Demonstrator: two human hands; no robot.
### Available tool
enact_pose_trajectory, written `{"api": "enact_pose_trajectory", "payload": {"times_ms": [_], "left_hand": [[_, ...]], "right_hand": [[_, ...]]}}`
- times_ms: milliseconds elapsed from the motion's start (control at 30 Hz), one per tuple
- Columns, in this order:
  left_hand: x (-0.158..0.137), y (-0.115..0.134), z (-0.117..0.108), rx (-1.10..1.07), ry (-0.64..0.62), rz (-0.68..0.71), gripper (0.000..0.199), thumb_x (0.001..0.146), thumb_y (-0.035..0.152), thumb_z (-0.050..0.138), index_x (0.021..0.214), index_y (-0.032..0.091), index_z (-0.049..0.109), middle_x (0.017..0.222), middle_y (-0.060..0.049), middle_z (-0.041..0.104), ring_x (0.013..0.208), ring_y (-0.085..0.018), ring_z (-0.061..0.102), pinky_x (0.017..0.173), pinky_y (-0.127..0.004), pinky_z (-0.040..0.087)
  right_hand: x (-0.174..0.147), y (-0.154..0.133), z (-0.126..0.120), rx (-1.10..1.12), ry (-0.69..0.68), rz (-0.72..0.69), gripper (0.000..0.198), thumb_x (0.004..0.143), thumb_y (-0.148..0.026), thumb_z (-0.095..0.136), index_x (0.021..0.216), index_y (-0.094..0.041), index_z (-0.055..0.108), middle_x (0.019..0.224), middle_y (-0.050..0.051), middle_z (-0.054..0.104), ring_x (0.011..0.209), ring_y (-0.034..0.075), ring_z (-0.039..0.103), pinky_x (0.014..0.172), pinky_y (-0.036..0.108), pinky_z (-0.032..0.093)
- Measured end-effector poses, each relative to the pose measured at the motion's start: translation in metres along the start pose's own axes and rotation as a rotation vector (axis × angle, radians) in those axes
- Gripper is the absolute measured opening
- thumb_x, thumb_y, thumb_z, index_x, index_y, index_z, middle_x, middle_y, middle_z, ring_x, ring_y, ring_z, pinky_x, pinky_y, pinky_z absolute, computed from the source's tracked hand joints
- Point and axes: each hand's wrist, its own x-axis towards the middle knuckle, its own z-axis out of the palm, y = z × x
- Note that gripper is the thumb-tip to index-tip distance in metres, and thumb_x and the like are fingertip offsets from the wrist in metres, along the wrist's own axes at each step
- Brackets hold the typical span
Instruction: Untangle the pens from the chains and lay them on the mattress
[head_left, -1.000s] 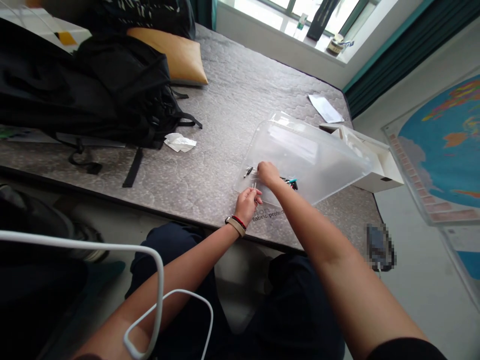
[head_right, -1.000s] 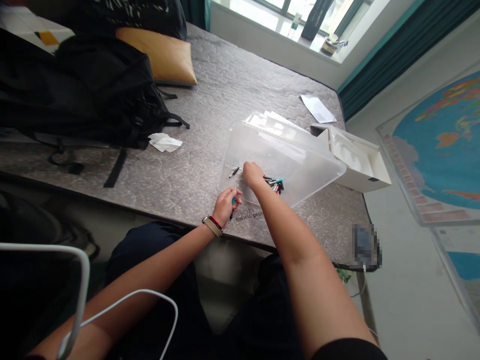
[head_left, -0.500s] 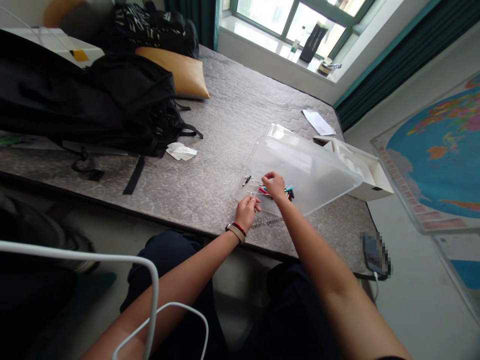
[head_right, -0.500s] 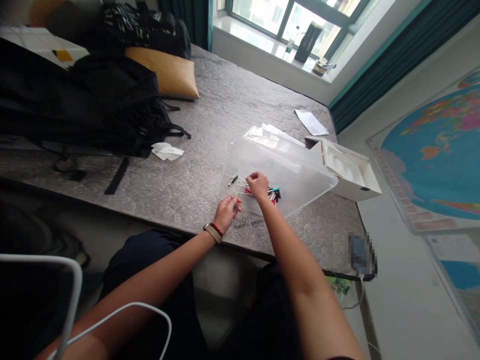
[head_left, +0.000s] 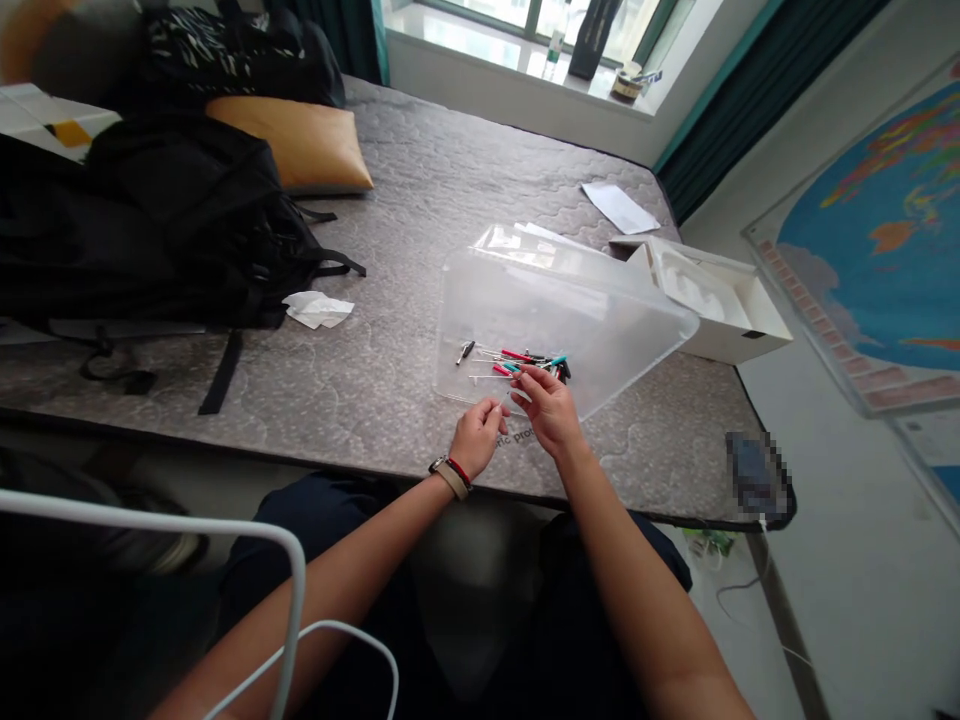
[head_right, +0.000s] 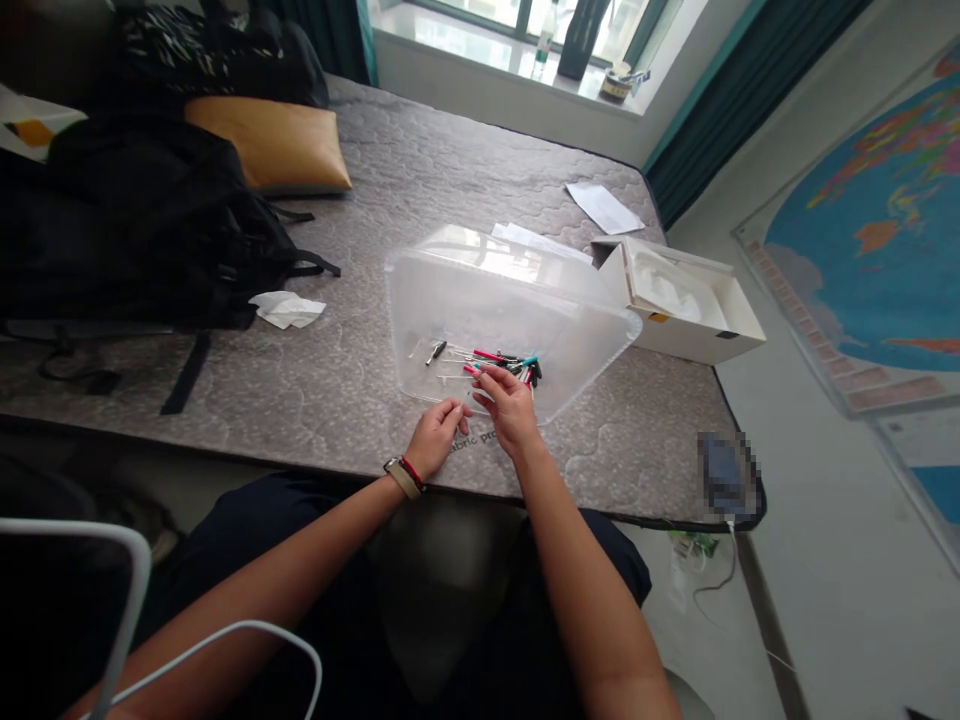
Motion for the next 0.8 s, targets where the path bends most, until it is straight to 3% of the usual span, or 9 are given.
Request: {"api": "enact_pose_trajectory", "payload": {"times_ms": [367, 800], "left_hand": [[0.005, -0.009, 0.001, 0.154, -0.026, 0.050, 0.028, 0.093, 0.032, 0.041, 0.079, 0.017, 0.061, 0.066, 0.001, 0.061, 0.063, -0.012, 0.055, 0.064, -0.023, 0.041], [0.001, -0.008, -0.004, 0.155, -0.039, 0.050, 0.026, 0.093, 0.031, 0.043, 0.077, 0.018, 0.060, 0.067, 0.001, 0.062, 0.065, -0.013, 0.056, 0.065, -0.023, 0.041]], "right_hand": [[-0.003, 0.008, -0.007, 0.022, -0.082, 0.057, 0.032, 0.068, -0.037, 0.080, 0.093, -0.019, 0.072, 0.093, 0.005, 0.072, 0.089, 0.018, 0.067, 0.078, 0.032, 0.056], [-0.009, 0.011, 0.002, -0.020, -0.069, 0.037, 0.032, 0.068, -0.036, 0.080, 0.091, -0.017, 0.069, 0.087, 0.004, 0.071, 0.081, 0.017, 0.066, 0.076, 0.033, 0.056]]}}
